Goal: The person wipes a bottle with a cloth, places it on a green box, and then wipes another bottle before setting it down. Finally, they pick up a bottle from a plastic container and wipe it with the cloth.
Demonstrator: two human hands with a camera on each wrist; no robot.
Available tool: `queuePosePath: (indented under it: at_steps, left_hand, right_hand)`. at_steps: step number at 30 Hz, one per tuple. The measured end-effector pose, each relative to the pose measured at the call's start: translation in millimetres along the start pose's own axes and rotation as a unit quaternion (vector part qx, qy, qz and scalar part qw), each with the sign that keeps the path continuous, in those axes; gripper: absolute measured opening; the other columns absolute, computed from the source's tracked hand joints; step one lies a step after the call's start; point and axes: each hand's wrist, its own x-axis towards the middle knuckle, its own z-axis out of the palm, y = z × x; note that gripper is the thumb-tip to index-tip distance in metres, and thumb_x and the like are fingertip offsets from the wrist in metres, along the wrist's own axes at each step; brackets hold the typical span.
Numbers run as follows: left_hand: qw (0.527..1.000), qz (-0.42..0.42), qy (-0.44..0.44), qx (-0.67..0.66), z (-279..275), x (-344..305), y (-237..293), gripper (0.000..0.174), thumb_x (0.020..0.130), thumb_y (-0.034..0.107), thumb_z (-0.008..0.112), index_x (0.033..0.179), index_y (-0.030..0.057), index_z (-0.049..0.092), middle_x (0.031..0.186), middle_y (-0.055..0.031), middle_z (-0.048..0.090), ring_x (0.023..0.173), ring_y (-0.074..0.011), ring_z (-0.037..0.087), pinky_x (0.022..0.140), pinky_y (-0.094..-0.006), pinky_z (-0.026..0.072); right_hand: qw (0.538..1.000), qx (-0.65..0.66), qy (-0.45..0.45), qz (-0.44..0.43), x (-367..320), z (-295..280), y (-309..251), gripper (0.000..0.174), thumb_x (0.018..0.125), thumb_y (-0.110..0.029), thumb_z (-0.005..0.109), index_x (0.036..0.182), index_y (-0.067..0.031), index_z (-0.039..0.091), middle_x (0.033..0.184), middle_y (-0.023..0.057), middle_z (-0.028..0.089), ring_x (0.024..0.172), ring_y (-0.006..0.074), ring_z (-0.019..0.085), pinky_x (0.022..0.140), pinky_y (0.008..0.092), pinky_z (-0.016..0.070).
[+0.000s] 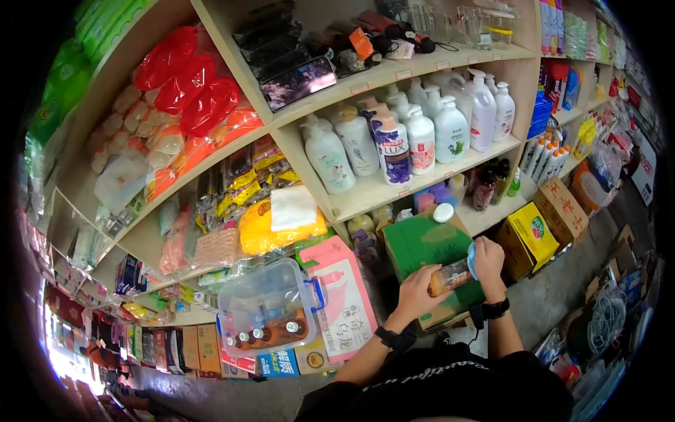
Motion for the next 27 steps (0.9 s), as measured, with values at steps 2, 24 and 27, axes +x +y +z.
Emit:
queuePosePath:
  at_steps: [2, 24, 27]
  left_hand:
    - [1.0, -0.004, -0.002, 0.0, 0, 1, 0, 0.076, 0.08, 0.042, 0.09, 0.14, 0.0099, 0.058, 0.129, -0.0131, 0.07, 0.116, -0.0328, 0.07, 0.098, -0.0424, 0.0574]
    - [0.999, 0.008, -0.009, -0.034, -8, 3, 2, 0.082, 0.075, 0.025, 0.09, 0.149, 0.0207, 0.055, 0.132, -0.011, 0.064, 0.11, -0.037, 0.068, 0.091, -0.0461, 0.0598]
    - [0.999, 0.015, -0.012, -0.028, -8, 3, 0, 0.081, 0.076, 0.025, 0.089, 0.149, 0.0203, 0.055, 0.134, -0.0104, 0.063, 0.111, -0.0368, 0.068, 0.092, -0.0461, 0.06]
  right_hand:
    - [0.984, -0.1, 0.017, -0.145, -3, 1, -7, 0.027, 0.096, -0.016, 0.054, 0.08, 0.0001, 0.068, 0.072, 0.0226, 0.064, 0.07, 0.0431, 0.062, 0.069, 0.0516, 0.0477]
    - [0.88, 0.098, -0.156, -0.438, 153, -26, -254, 0.028, 0.087, -0.005, 0.065, 0.115, -0.0018, 0.061, 0.092, 0.0137, 0.069, 0.088, 0.0324, 0.068, 0.078, 0.0433, 0.0547]
    - [0.866, 0.045, -0.105, -0.486, 190, 5, -272, 0.023, 0.096, -0.008, 0.065, 0.118, -0.0035, 0.062, 0.103, 0.0141, 0.067, 0.094, 0.0285, 0.067, 0.083, 0.039, 0.0539]
